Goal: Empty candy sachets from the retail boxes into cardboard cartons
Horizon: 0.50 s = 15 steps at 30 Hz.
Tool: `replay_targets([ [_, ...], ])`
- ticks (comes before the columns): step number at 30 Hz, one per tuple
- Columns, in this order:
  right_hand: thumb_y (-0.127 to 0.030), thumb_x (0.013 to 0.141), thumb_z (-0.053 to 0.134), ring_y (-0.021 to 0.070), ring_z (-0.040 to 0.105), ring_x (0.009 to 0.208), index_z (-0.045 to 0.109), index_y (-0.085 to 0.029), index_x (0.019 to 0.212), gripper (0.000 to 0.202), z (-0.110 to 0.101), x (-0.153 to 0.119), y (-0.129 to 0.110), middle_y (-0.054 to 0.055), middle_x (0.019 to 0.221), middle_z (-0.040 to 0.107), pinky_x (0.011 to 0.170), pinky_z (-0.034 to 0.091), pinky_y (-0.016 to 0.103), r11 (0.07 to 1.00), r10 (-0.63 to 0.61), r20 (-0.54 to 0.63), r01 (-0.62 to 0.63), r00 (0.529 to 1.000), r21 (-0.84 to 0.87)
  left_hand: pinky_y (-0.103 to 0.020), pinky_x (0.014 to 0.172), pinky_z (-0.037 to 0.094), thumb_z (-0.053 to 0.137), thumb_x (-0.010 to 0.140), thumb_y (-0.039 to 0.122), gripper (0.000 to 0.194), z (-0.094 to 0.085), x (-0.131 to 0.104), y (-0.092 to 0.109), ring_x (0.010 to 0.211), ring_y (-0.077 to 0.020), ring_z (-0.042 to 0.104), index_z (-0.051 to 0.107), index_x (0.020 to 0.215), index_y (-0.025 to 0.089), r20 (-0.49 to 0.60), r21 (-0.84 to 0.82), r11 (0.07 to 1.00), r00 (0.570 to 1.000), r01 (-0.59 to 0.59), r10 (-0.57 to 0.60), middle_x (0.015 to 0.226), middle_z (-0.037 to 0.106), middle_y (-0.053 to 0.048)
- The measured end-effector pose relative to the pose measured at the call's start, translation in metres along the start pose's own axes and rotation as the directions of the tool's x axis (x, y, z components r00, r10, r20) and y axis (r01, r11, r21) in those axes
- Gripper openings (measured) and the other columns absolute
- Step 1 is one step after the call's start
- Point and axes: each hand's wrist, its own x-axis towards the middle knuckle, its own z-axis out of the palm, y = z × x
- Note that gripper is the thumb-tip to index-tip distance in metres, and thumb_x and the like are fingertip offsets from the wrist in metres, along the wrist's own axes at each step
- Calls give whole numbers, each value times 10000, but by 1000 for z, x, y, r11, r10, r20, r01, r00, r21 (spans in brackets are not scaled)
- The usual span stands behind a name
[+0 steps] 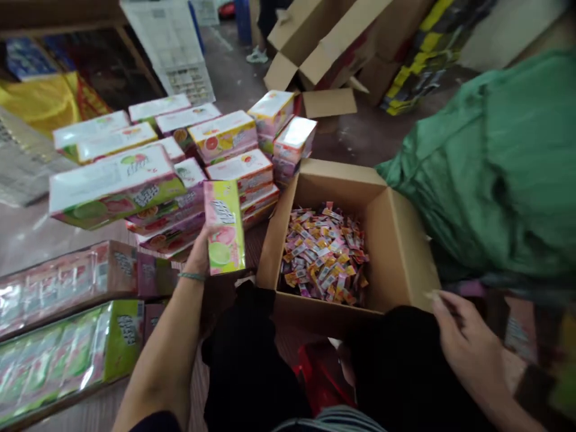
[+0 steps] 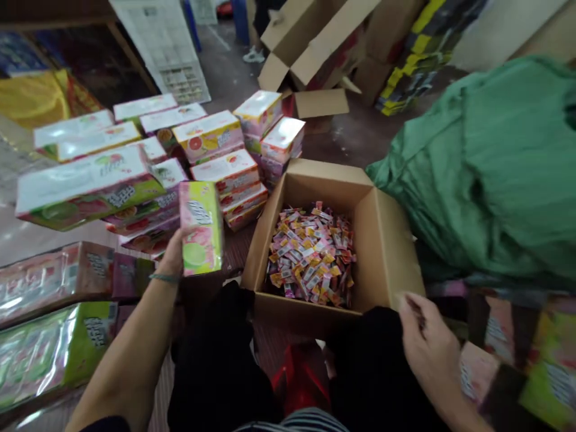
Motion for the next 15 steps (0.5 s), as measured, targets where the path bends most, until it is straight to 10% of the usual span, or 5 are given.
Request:
replay_targets([
  [6, -843, 638, 703, 283, 734, 878, 675, -239, 845, 639, 59, 33, -96, 90, 859, 752, 925, 587, 484, 691, -92, 412, -240, 906, 682, -532, 857, 645, 599, 766, 515, 515, 108, -86, 58, 1012, -371, 740, 707, 1149, 189, 233, -194, 981, 972, 12, 35, 963, 783, -78],
  [10, -795, 778, 657, 268, 735, 965, 679, -211, 852, 590, 94, 57, -144, 76, 908, 765, 953, 586, 434, 429, -305, 595, -451, 743, 783, -557, 934, 615, 649, 769, 623, 606, 162, -105, 20, 1123, -399, 717, 714, 1177, 180, 422, -66, 976, 892, 208, -162, 1041, 791, -116],
  [15, -835, 890, 496, 278, 711, 1077, 709, -225, 1005, 656, 102, 74, -132, 77, 981, 775, 988, 565, 452, 331, -327, 565, -469, 757, 819, -452, 965, 611, 698, 795, 533, 371, 183, -75, -34, 1029, -313, 755, 736, 1030, 248, 472, -106, 964, 866, 242, -166, 926, 801, -30],
])
